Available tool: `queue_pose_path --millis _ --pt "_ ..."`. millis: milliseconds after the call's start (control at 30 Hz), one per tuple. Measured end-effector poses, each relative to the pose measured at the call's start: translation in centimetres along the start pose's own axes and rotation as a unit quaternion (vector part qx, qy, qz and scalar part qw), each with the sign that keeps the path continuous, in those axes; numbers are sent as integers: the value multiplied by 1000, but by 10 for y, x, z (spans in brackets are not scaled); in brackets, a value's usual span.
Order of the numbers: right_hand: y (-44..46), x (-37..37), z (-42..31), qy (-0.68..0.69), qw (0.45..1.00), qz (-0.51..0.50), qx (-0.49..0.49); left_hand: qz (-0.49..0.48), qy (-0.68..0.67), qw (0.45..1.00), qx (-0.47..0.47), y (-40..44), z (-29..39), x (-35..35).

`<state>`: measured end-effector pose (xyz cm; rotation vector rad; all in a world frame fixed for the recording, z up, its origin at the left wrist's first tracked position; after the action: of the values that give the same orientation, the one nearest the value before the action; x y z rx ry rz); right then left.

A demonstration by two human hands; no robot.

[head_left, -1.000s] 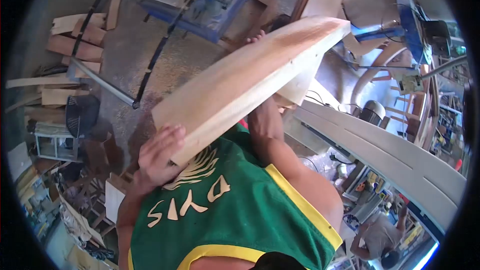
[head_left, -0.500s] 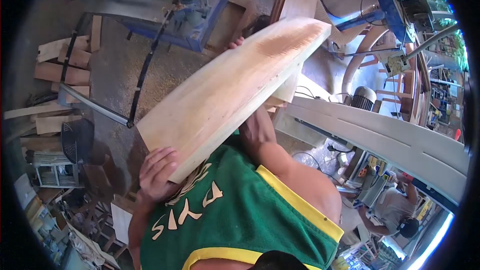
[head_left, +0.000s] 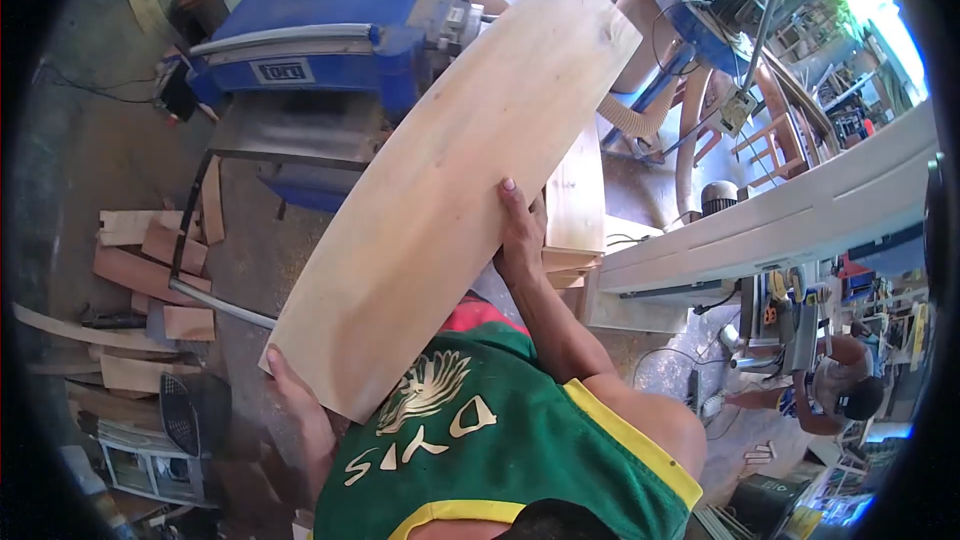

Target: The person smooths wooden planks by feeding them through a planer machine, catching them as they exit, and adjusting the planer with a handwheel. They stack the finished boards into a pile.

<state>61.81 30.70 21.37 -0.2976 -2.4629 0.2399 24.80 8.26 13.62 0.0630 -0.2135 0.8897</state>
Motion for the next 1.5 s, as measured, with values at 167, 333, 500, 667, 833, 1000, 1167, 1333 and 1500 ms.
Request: queue_pose_path --millis 167,333,500,667,833,1000,1167,1333,1500 --pt "-57 87 39 -121 990 -71 -5 58 2 998 32 59 -1 -123" --pt "-96 231 98 147 936 -216 237 146 -193 945 220 82 118 -209" --pt "-121 335 203 275 851 -325 306 163 -75 944 276 49 161 -287" --pt "-134 367 350 362 726 -516 274 108 -313 943 -1 -9 151 -312" --pt "-164 366 419 403 695 -465 372 236 -176 954 -56 -52 117 -303" --pt "-156 367 461 401 687 -450 406 246 -168 953 -61 -62 118 -282" --pt "-135 361 482 402 685 -431 428 238 -166 953 -91 -53 91 -283" --pt "-117 362 493 395 683 -424 445 169 -137 972 -83 -22 100 -251" --pt "-105 343 488 358 691 -419 469 107 -134 983 -72 -3 89 -251"
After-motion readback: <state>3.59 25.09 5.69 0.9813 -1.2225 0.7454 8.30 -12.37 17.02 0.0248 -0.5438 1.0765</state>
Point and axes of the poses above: each hand's wrist, its own y-axis towards the middle knuckle, its own x-axis out of the palm, z = x × y, the point moved 4 cm from there along y, towards the middle knuckle, and after that the axes turned 8 degrees about x, right-handed, at the moved point
